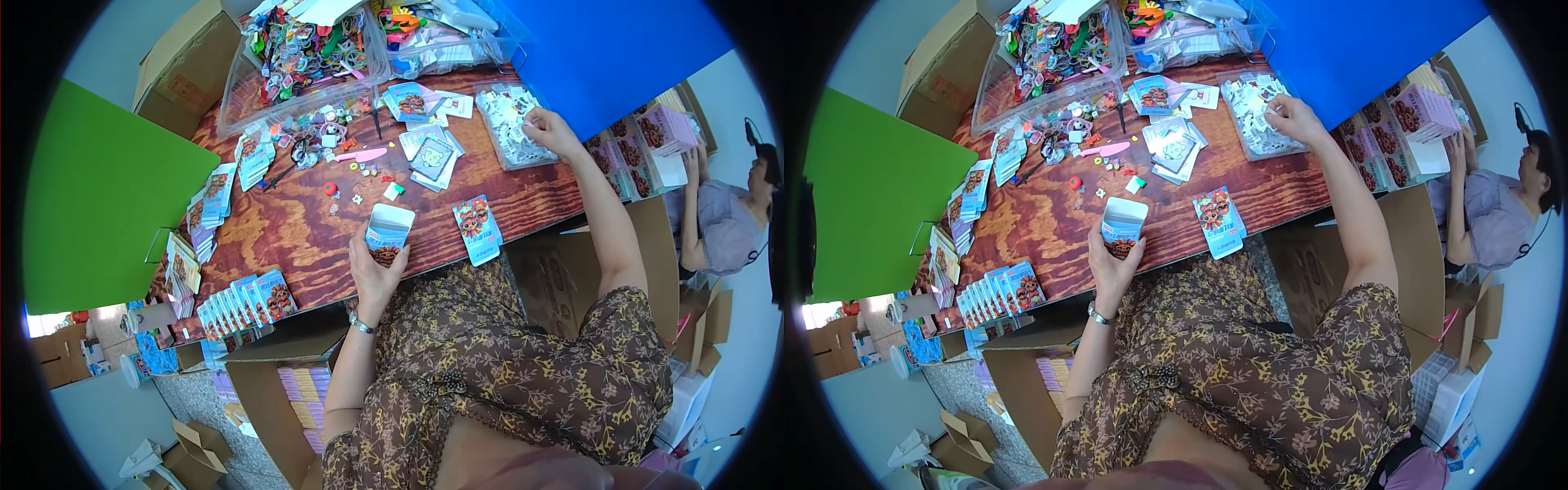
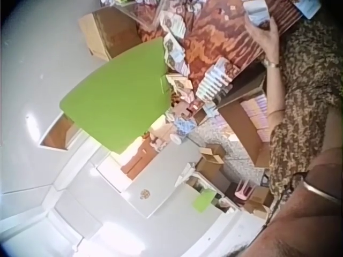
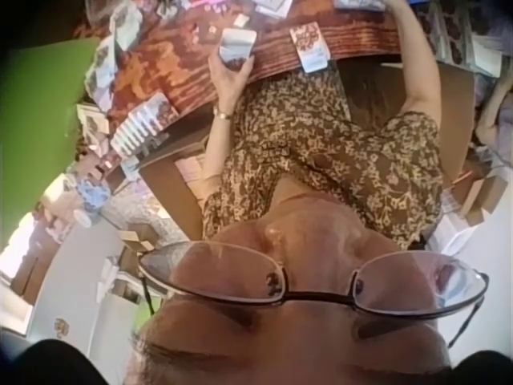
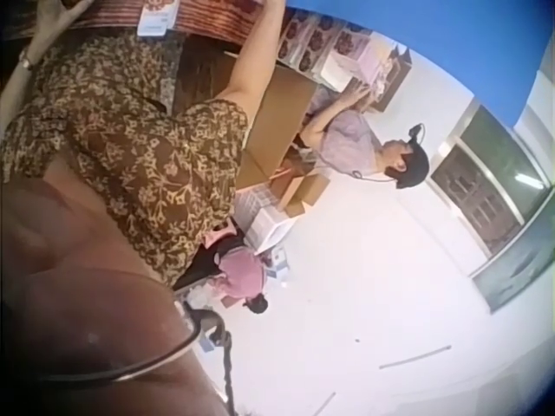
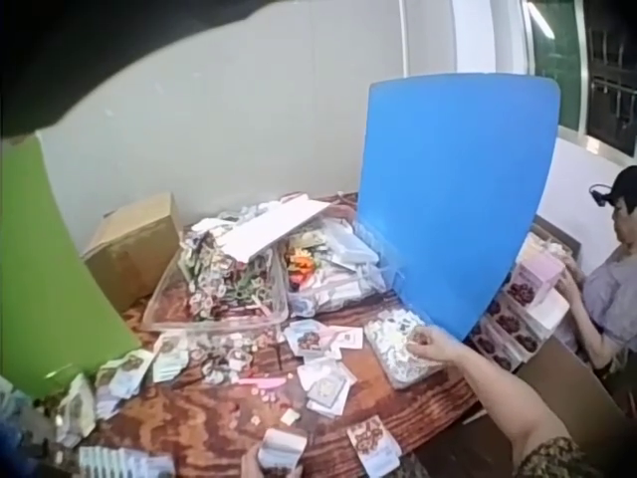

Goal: Packaging small toys and cards into individual plastic bags on a work table.

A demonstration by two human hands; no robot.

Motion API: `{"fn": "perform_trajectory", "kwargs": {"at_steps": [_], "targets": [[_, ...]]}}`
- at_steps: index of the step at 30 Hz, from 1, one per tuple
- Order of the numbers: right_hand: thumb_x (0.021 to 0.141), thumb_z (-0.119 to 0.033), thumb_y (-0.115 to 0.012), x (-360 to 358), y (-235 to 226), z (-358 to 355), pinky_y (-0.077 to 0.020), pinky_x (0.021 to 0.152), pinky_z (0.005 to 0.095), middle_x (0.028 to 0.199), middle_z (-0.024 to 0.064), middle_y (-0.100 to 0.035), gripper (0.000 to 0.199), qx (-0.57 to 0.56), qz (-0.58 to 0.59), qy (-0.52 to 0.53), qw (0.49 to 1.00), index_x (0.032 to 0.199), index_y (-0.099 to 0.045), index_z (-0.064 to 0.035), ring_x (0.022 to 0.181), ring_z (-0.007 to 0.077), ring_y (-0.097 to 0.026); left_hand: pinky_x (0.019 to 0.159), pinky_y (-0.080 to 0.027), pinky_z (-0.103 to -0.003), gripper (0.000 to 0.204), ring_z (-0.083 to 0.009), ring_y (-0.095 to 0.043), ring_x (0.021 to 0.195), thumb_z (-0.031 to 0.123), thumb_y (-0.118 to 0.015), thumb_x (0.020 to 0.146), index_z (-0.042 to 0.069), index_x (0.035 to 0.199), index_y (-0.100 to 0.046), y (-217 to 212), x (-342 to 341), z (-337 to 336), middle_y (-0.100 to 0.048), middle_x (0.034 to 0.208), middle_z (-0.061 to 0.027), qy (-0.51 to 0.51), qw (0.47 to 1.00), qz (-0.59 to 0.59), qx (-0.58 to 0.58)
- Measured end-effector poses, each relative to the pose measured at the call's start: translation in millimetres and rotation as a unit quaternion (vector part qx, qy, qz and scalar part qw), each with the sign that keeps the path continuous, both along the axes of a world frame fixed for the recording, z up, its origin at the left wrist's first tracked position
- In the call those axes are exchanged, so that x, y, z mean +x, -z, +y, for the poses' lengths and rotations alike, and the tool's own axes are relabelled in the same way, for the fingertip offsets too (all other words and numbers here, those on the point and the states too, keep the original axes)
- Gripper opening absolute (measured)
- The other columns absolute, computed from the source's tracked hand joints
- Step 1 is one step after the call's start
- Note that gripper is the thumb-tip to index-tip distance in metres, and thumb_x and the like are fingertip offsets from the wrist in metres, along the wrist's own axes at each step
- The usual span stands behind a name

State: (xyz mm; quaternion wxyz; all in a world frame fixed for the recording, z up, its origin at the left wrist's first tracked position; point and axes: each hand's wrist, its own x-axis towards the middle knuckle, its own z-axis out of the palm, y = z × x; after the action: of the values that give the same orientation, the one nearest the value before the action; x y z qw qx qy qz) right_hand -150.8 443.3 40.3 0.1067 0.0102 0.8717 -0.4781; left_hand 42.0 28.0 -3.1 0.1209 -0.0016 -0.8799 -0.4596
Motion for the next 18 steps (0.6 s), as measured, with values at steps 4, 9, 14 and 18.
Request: {"fn": "perform_trajectory", "kwargs": {"at_steps": [4, 9, 14, 18], "targets": [[0.094, -0.017, -0.070, -0.9, 1.5, 7.2, -0.0365, 0.058, 0.0222, 0.074, -0.0050, -0.054, 0.016, 0.069, 0.058, 0.004, 0.996, 0.103, -0.063, -0.0060, 0.067, 0.0035, -0.048, 0.094, -0.049, -0.040, 0.077, -0.0290, -0.060, 0.112, 0.021, -0.087, 0.075, -0.001, 0.137, -0.046, -1.6, -0.5, -1.2, -0.058, 0.123, -0.0174, 0.001, 1.000, -0.002, -0.004], [0.094, -0.014, -0.069, 7.9, -32.3, -43.0, -0.0379, 0.060, 0.0217, 0.078, -0.0047, -0.058, 0.015, -0.080, 0.047, -0.063, 0.994, 0.105, -0.064, -0.0043, 0.069, 0.0033, -0.049, 0.096, -0.045, -0.046, 0.076, -0.0387, -0.055, 0.112, 0.021, -0.086, 0.073, -0.001, 0.135, -0.047, 3.5, -6.1, 3.4, -0.057, 0.118, -0.0215, -0.012, 1.000, 0.025, -0.001], [0.097, -0.014, -0.066, 50.3, -71.3, -137.0, -0.0425, 0.066, 0.0208, 0.085, -0.0030, -0.061, 0.013, -0.159, 0.026, -0.212, 0.964, 0.104, -0.063, -0.0039, 0.075, 0.0029, -0.054, 0.095, -0.046, -0.047, 0.077, -0.0393, -0.056, 0.111, 0.021, -0.085, 0.071, 0.001, 0.135, -0.047, -6.1, -23.0, 20.9, -0.058, 0.119, -0.0213, 0.022, 0.999, 0.044, 0.018], [0.091, -0.010, -0.069, 69.4, -74.1, -199.8, -0.0518, 0.065, 0.0333, 0.088, 0.0063, -0.067, 0.019, -0.016, 0.169, -0.386, 0.907, 0.110, -0.066, -0.0065, 0.078, 0.0177, -0.067, 0.093, -0.047, -0.047, 0.079, -0.0395, -0.056, 0.109, 0.020, -0.084, 0.071, 0.002, 0.137, -0.045, -8.3, -18.9, 17.5, -0.057, 0.120, -0.0213, 0.013, 0.997, 0.072, 0.001]]}}
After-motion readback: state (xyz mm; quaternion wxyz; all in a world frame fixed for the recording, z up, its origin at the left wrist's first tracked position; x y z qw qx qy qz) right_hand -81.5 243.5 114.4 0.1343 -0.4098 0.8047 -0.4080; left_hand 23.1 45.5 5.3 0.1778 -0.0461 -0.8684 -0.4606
